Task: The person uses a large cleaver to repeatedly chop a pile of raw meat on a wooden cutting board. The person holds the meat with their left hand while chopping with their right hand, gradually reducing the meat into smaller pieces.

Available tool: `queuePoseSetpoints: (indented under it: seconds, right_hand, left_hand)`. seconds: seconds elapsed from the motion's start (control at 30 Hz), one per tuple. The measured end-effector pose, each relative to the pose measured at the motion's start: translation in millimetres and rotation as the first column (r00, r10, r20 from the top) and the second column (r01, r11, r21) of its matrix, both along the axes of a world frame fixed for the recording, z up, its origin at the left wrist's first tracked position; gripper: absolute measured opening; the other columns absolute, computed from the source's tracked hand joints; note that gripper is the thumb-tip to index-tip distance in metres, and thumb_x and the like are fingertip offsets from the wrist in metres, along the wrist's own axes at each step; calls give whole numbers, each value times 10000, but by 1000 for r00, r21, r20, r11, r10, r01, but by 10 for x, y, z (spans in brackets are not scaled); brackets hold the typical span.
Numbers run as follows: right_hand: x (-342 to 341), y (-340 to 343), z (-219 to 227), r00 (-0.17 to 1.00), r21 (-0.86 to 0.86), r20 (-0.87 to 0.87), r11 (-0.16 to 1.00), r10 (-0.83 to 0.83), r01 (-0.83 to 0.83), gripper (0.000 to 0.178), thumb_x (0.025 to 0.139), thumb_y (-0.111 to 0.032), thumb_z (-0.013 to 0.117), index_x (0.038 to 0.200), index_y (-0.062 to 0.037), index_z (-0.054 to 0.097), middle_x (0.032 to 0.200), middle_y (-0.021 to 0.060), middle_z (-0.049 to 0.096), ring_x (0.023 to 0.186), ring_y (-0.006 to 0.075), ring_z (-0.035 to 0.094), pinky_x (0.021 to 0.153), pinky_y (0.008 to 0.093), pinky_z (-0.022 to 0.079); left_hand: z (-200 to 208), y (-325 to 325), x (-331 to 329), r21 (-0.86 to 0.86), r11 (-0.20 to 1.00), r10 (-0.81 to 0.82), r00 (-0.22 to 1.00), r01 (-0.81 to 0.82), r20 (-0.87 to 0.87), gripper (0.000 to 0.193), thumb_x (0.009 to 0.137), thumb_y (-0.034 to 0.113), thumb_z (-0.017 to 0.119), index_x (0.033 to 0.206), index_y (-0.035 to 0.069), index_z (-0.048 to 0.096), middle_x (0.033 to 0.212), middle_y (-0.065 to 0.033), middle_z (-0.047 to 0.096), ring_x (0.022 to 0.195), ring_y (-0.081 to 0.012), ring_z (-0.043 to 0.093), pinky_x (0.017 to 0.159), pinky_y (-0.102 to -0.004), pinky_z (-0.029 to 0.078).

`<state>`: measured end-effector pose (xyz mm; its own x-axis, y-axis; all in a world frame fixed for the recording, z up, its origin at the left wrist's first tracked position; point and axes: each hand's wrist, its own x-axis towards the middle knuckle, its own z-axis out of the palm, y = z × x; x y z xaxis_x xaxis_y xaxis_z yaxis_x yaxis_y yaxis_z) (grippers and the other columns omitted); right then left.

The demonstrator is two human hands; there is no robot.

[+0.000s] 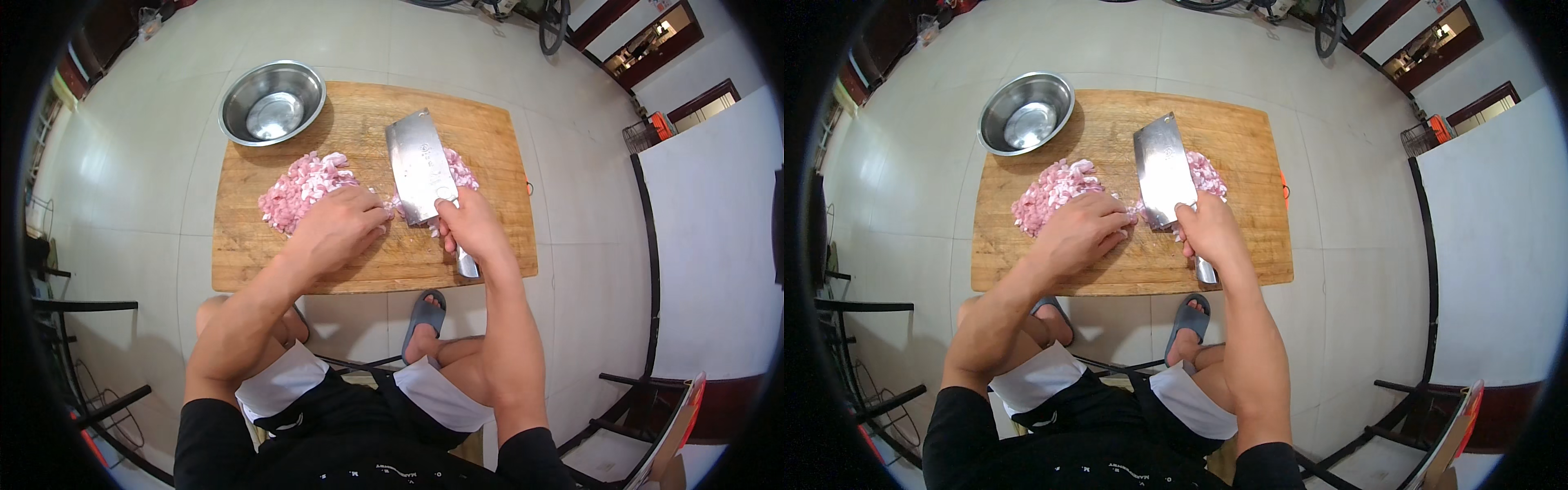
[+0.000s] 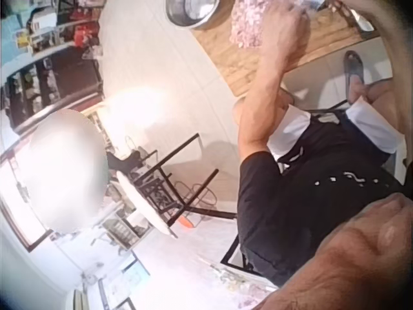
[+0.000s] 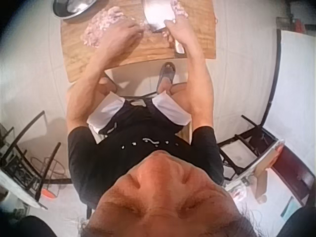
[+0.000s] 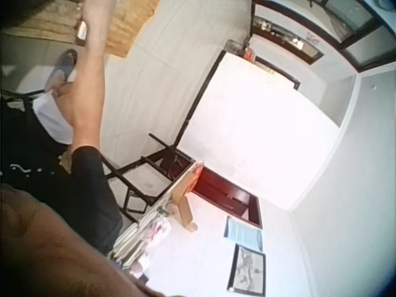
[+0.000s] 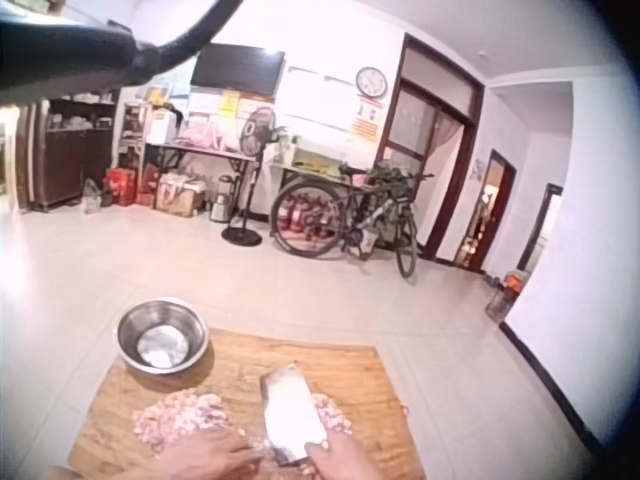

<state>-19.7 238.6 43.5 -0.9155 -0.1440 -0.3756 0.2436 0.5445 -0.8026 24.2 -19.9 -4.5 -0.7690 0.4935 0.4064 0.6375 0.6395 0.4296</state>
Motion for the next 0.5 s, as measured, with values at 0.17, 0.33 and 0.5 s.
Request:
queuePoseSetpoints:
  seconds: [0.17, 0.33, 0.5]
  right_hand:
    - [280, -67, 221, 957, 243, -274, 970, 96, -28, 293, 1079, -227, 661, 1014, 59, 658, 762, 223, 697, 655, 390, 697, 626, 502, 548]
    - [715, -76, 503, 933, 397, -314, 917, 178, -41, 285, 1092, -224, 652, 1016, 50, 647, 770, 251, 704, 677, 405, 716, 645, 519, 543]
    - [1003, -93, 611, 927, 516, -257, 850, 275, -109, 292, 1099, -239, 649, 1042, 46, 667, 829, 326, 725, 838, 555, 722, 772, 635, 566]
  left_hand:
    - [75, -29, 29, 88, 996, 25, 999, -28, 34, 206, 949, 122, 797, 1148, 67, 790, 1146, -93, 745, 1119, -332, 722, 977, -443, 601]
    - [23, -38, -3, 27, 999, 38, 999, -38, 3, 192, 958, 146, 793, 1129, 58, 781, 1146, -93, 745, 1114, -323, 721, 971, -441, 603]
    - [-103, 22, -34, -64, 997, 28, 994, -35, -102, 106, 940, 155, 725, 990, 63, 741, 1029, -81, 690, 1026, -298, 689, 935, -441, 580]
